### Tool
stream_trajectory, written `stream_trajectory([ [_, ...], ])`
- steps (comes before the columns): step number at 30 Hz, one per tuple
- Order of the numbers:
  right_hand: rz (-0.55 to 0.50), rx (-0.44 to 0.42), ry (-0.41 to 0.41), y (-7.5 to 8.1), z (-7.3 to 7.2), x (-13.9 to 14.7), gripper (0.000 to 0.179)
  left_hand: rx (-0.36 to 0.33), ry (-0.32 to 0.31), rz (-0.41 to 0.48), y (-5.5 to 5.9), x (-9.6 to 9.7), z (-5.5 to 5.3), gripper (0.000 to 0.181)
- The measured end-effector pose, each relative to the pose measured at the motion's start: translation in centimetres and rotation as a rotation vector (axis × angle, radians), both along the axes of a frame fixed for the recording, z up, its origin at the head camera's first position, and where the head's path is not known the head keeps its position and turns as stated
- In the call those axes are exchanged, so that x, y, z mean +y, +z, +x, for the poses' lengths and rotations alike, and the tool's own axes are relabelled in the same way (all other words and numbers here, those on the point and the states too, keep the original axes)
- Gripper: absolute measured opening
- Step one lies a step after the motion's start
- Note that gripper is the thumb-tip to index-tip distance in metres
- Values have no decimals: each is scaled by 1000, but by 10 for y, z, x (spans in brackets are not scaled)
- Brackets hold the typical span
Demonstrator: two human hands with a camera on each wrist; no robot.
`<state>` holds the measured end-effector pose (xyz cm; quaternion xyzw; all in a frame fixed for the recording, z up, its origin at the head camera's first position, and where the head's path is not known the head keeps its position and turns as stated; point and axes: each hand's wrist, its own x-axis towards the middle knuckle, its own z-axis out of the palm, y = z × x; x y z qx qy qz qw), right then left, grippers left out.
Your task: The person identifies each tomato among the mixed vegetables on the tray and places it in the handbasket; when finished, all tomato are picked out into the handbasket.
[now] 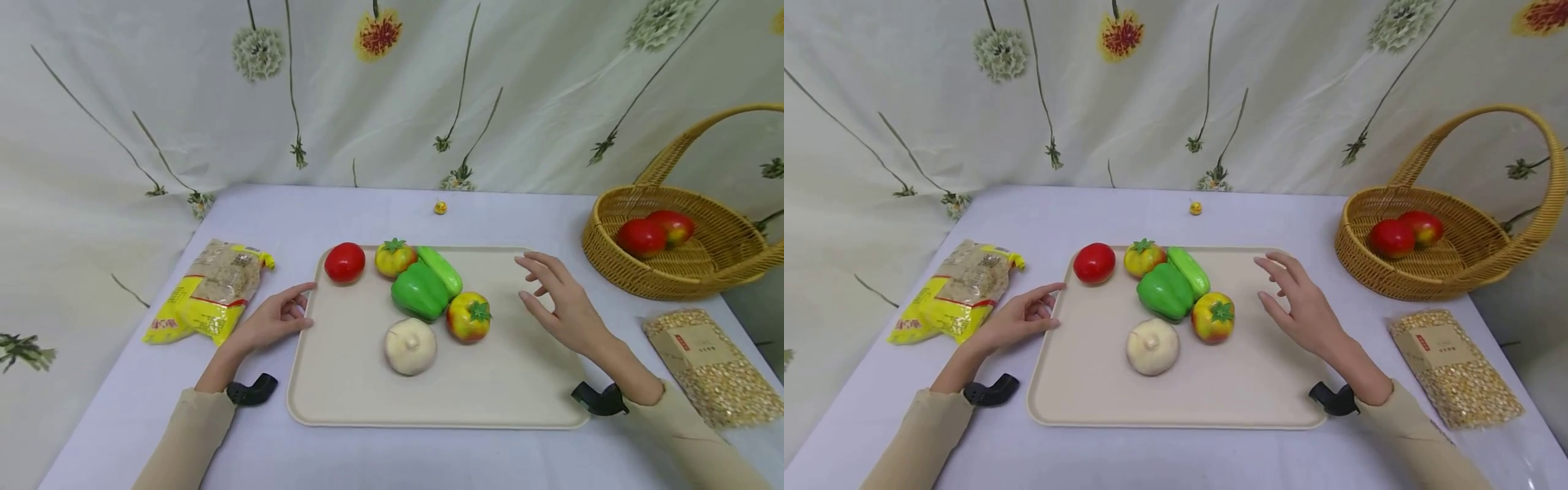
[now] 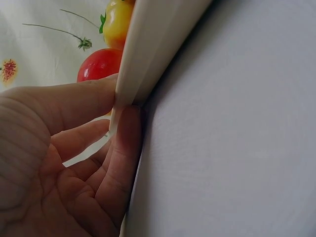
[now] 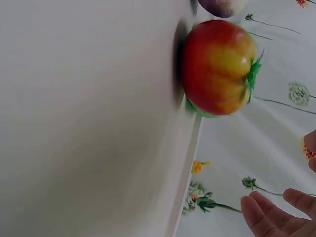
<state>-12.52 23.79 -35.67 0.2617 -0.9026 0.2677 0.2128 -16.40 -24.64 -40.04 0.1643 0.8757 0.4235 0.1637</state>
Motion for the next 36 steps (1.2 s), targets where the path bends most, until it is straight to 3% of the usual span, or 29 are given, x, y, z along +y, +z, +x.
stream_trajectory([
  [6,53,-169,55,-5,6,-14,61,0,0,-13,3,1,-6,65],
  [17,176,-343,161,-12,9,-35,66,-11,-6,-14,6,2,-9,65],
  [24,199,-331,191,-18,10,-41,63,0,-5,-11,5,6,-9,65],
  [31,198,-288,229,-24,11,-44,60,-31,22,-8,0,4,0,66],
  [36,198,-260,226,-24,10,-46,60,-8,23,4,-2,2,1,65],
])
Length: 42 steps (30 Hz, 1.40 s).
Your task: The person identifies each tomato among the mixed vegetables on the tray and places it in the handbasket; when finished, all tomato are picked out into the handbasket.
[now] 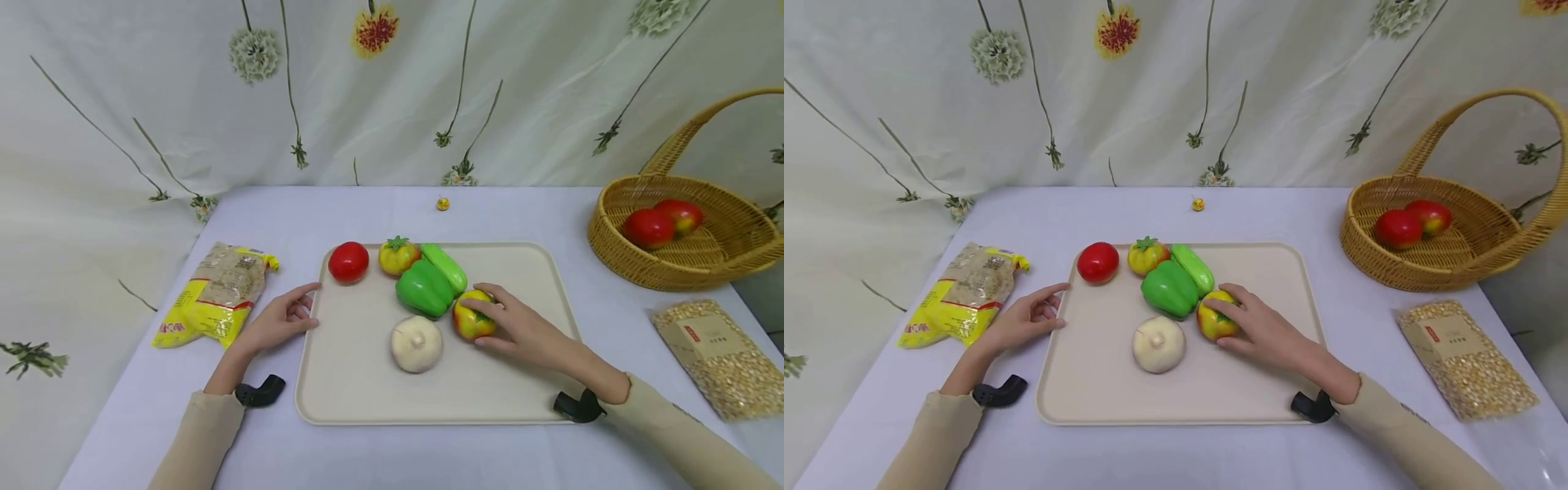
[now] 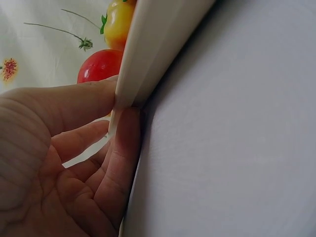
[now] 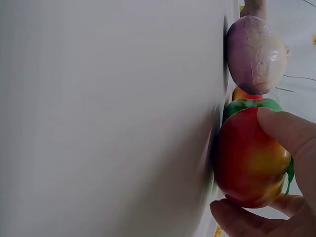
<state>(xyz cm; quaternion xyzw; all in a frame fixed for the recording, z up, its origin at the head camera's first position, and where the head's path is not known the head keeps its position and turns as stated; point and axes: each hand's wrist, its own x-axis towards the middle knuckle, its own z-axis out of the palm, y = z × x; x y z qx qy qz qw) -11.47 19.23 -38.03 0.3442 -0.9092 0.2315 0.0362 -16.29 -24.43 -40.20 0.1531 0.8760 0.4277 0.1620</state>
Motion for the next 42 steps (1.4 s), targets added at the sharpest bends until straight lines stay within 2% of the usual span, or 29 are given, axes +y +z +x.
stream_trajectory([
  [4,-10,35,-15,6,-3,3,61,13,0,3,1,-1,-4,65],
  [9,-38,84,-51,14,-2,13,63,-10,-1,25,0,-2,-1,67],
  [22,-121,239,-261,33,-10,55,70,7,-6,19,1,1,-1,65],
  [28,-166,324,-332,38,-17,77,67,12,-11,11,1,-1,0,64],
  [36,-182,334,-478,46,-22,108,62,20,-9,-5,0,0,0,65],
  [42,-208,322,-570,44,-27,129,59,11,-8,-1,1,0,-1,65],
])
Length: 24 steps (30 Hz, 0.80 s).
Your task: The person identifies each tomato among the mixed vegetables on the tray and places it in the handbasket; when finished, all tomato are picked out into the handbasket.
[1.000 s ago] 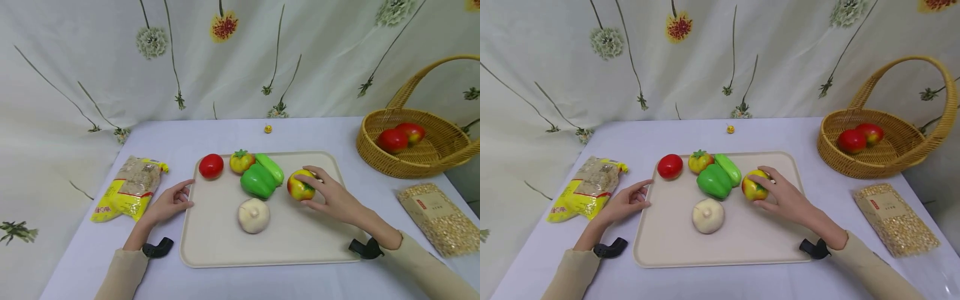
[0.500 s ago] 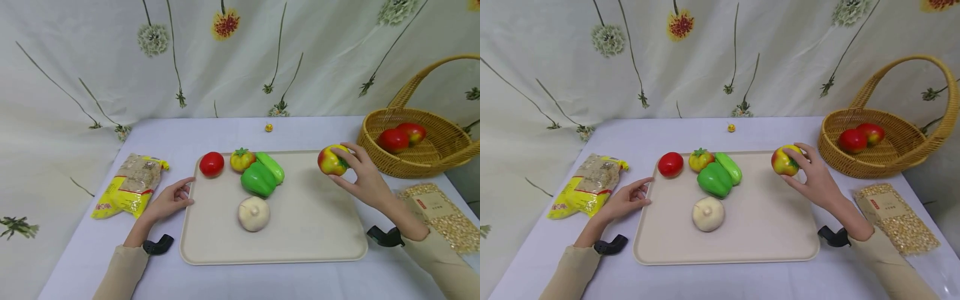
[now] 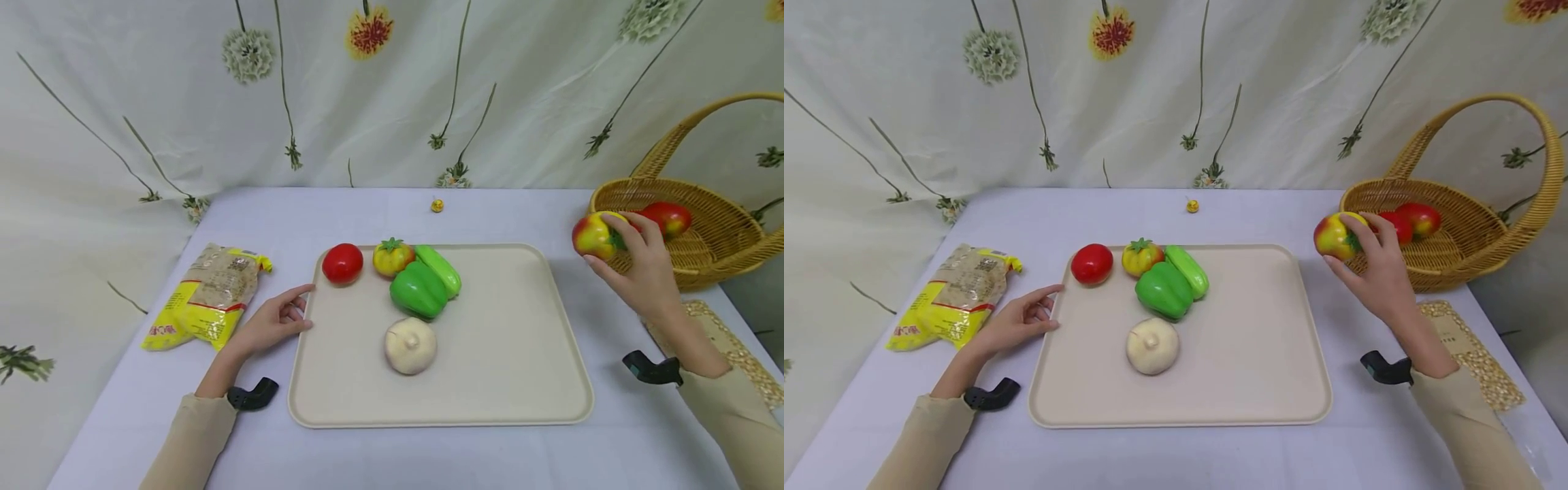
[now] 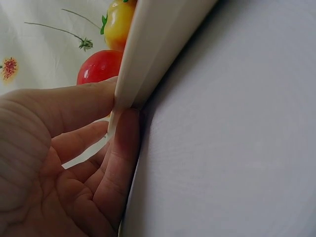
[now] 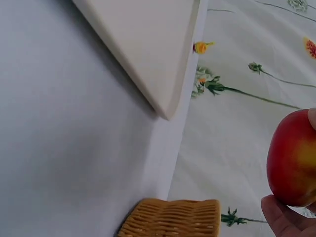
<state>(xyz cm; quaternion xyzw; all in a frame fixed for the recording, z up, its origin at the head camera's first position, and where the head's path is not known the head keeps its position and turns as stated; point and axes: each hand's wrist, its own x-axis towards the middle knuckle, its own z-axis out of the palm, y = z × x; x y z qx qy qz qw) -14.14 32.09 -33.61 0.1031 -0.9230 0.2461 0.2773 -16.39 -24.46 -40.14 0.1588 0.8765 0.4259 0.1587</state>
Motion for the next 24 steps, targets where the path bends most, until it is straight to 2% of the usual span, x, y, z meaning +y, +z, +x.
stream_trajectory([
  [6,-71,-5,-57,0,-8,22,59,-2,-2,-3,2,0,0,65],
  [12,-122,-88,-139,-1,-15,43,58,-2,5,-6,2,1,1,64],
  [15,-132,-174,-207,-1,-15,53,59,4,-6,2,0,2,0,63],
  [18,-124,-296,-247,-1,-15,60,62,5,-14,1,-1,3,-1,63],
  [24,-43,-531,-234,-1,-30,67,73,-4,6,8,-1,0,1,63],
])
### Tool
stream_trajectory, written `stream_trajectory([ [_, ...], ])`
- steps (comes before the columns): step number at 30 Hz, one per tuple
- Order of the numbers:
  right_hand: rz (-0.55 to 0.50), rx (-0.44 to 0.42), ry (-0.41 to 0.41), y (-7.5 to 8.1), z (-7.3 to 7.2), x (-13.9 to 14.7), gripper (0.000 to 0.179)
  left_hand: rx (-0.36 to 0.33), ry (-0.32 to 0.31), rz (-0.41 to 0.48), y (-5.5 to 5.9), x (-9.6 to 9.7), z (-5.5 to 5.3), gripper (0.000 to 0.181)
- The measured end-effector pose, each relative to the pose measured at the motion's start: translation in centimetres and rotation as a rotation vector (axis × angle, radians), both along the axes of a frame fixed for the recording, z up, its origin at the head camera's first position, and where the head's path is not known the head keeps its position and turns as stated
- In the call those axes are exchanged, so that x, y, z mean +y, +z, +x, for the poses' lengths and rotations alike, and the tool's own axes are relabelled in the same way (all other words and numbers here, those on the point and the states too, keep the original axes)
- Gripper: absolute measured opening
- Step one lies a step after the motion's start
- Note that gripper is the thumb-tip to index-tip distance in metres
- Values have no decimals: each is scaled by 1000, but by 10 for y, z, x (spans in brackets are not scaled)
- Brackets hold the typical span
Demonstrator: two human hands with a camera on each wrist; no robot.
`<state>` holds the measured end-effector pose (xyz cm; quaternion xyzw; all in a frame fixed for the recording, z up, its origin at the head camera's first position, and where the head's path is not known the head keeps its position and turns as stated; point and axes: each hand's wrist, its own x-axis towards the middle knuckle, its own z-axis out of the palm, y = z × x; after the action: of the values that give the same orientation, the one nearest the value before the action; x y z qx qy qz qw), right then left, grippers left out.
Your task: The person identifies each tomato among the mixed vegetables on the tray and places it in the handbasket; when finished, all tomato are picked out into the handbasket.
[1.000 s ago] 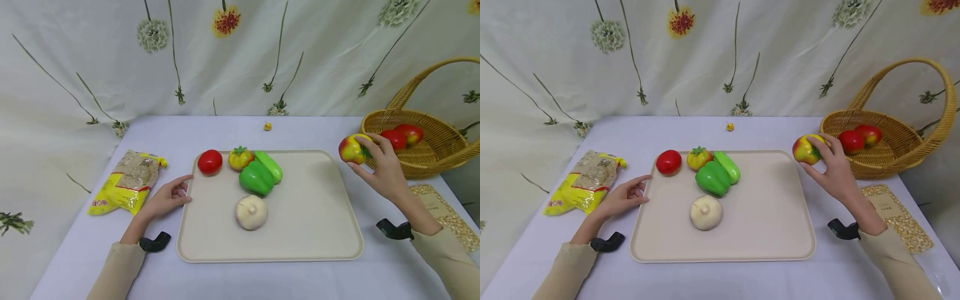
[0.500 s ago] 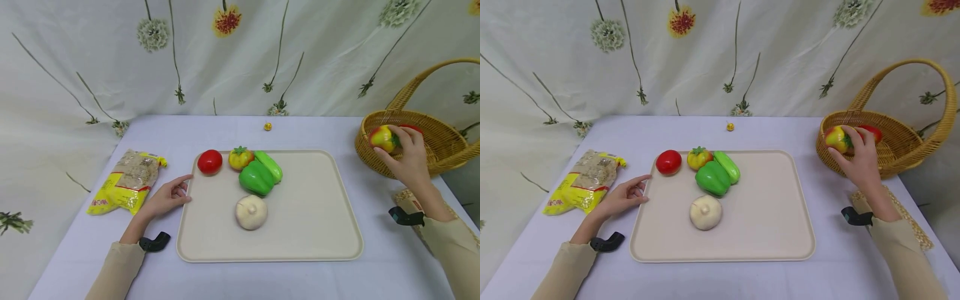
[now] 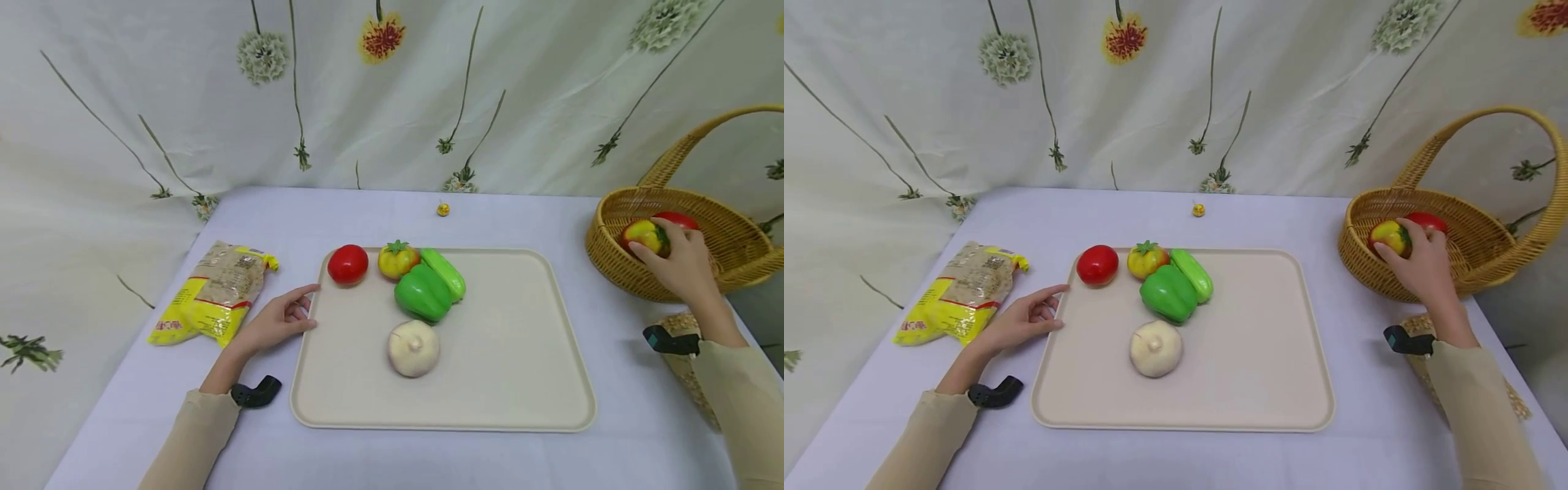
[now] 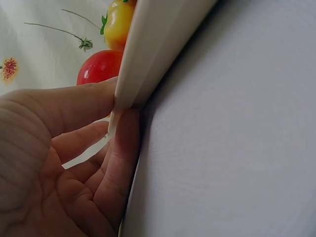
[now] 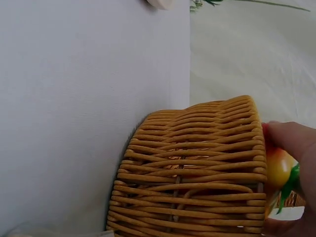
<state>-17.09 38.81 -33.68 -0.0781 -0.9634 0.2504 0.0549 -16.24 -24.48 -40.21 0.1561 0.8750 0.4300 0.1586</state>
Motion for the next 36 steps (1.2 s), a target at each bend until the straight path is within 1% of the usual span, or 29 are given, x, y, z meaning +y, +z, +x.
stream_trajectory([
  [5,31,-90,11,-2,-10,4,77,-6,1,10,-1,-1,-1,64],
  [9,42,-139,2,-3,-16,6,79,-5,0,5,-1,-1,-2,64],
  [14,29,-182,-9,-3,-21,14,84,-8,-2,13,0,0,-2,64],
  [19,41,-211,9,-4,-26,23,84,-11,2,-3,0,0,-1,64],
  [25,30,-233,-6,-5,-30,27,79,-17,6,-10,0,1,0,64],
  [36,8,-272,3,-3,-32,30,82,-4,-1,-6,-1,-1,-1,64],
])
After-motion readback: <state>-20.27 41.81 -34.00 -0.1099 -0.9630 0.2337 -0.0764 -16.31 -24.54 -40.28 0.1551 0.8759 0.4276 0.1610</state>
